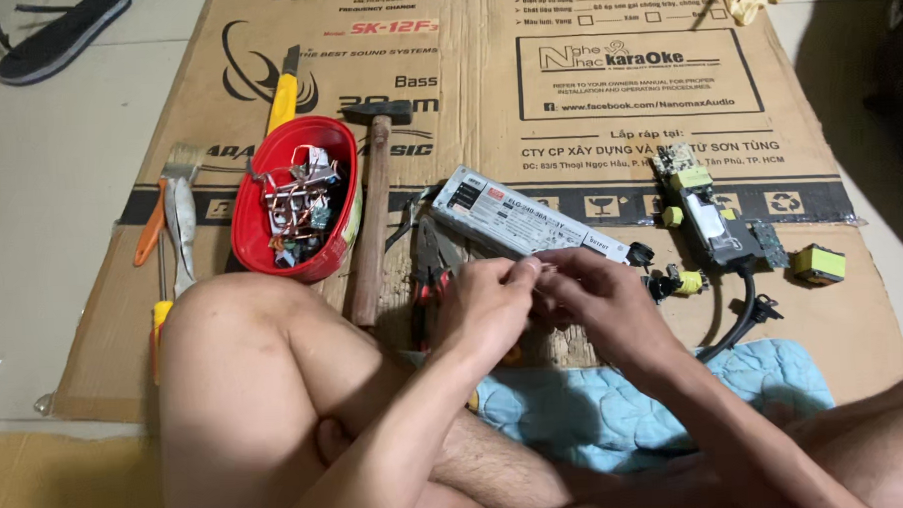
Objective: The person sits on the floor and works on a power supply unit, using a hammer to strike a small component attached to the device. They also handle a small metal ring and various wires during the process.
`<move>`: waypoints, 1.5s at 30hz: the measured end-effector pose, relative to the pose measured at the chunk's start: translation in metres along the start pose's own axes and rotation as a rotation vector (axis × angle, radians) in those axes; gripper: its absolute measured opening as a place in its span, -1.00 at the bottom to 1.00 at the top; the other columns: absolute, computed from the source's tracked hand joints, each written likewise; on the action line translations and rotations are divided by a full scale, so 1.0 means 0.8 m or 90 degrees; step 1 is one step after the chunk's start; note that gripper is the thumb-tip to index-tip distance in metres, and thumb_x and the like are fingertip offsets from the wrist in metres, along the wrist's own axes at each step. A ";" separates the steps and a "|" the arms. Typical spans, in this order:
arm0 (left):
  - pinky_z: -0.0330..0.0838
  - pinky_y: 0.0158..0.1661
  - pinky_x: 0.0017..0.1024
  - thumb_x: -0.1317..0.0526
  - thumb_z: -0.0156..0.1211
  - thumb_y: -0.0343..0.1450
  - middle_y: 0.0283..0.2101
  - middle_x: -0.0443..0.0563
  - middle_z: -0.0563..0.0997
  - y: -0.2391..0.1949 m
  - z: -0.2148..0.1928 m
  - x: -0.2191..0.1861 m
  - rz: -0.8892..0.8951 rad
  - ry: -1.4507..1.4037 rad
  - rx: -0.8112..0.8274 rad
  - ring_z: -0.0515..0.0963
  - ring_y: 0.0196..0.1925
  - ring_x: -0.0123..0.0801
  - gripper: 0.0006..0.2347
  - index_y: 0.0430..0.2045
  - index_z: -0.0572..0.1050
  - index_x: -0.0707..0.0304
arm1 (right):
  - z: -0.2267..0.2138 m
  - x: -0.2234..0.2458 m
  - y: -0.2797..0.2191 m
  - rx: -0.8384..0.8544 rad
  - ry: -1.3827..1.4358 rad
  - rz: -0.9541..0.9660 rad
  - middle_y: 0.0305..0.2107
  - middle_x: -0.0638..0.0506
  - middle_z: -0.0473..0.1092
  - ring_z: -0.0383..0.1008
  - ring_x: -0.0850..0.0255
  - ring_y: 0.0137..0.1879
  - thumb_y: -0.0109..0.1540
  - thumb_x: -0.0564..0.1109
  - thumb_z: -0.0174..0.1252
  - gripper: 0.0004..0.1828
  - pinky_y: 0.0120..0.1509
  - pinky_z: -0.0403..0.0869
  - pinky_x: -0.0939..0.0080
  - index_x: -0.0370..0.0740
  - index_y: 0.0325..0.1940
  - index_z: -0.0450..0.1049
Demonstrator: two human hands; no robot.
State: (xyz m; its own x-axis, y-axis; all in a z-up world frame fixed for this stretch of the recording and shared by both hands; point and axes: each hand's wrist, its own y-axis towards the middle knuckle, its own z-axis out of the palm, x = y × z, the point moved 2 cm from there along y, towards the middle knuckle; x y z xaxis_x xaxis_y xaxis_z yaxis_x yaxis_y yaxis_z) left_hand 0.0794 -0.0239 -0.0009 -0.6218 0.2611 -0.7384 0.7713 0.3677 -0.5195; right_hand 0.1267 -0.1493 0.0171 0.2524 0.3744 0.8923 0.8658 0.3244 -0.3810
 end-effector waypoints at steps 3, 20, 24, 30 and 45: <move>0.52 -0.15 -0.40 -0.16 -0.03 0.37 -0.66 -0.24 0.61 0.000 0.002 -0.030 -0.035 0.028 0.021 0.73 -0.23 -0.43 -0.64 -0.11 0.63 -0.20 | -0.048 -0.023 0.050 -0.153 0.172 -0.043 -0.49 -0.15 0.37 0.42 0.14 -0.36 0.27 -0.20 0.08 -0.77 -0.20 0.50 0.10 -0.33 -0.05 0.55; 0.23 -0.47 -0.54 0.08 0.02 0.55 -0.31 -0.21 0.57 -0.001 0.008 -0.027 -0.171 0.050 0.088 0.34 -0.53 -0.58 -0.85 -0.23 0.55 -0.02 | -0.319 -0.157 0.231 -0.554 -0.304 0.024 -0.28 -0.04 0.56 0.54 0.02 -0.16 0.31 0.18 0.41 -0.78 -0.20 0.49 -0.13 0.12 -0.08 0.70; 0.27 -0.47 -0.54 0.08 0.03 0.54 -0.28 -0.21 0.59 -0.008 0.007 -0.024 -0.164 0.051 0.081 0.37 -0.53 -0.57 -0.83 -0.13 0.56 -0.01 | -0.358 -0.193 0.266 -0.656 -0.346 -0.067 -0.26 -0.11 0.60 0.58 -0.06 -0.14 0.30 -0.19 0.18 -0.77 0.04 0.47 0.06 0.00 -0.07 0.72; 0.36 0.13 -0.17 0.05 0.17 0.40 0.05 -0.03 0.46 0.012 0.029 0.045 0.087 0.232 -0.088 0.49 0.15 -0.13 -0.79 -0.15 0.55 -0.02 | -0.222 -0.078 0.186 -0.440 -0.341 -0.338 -0.40 -0.03 0.57 0.60 0.20 -0.29 0.50 -0.20 0.15 -0.86 -0.12 0.48 0.15 -0.21 0.02 0.63; 0.31 0.14 0.22 0.46 0.23 0.31 0.40 0.44 0.17 -0.024 0.014 0.043 0.119 0.464 -0.092 0.28 0.32 0.13 -0.52 0.18 0.41 0.34 | -0.069 -0.051 0.075 -0.022 -0.650 -0.173 0.09 -0.13 0.21 0.41 -0.26 0.21 0.15 0.15 0.36 -0.30 0.18 0.50 -0.24 -0.07 0.31 0.35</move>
State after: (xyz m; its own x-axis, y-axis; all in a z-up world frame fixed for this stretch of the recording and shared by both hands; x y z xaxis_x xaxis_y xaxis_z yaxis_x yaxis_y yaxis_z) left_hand 0.0451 -0.0321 -0.0213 -0.4541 0.8348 -0.3112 0.8779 0.3597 -0.3159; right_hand 0.1920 -0.1932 -0.0287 -0.4209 0.8512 0.3136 0.8547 0.4879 -0.1771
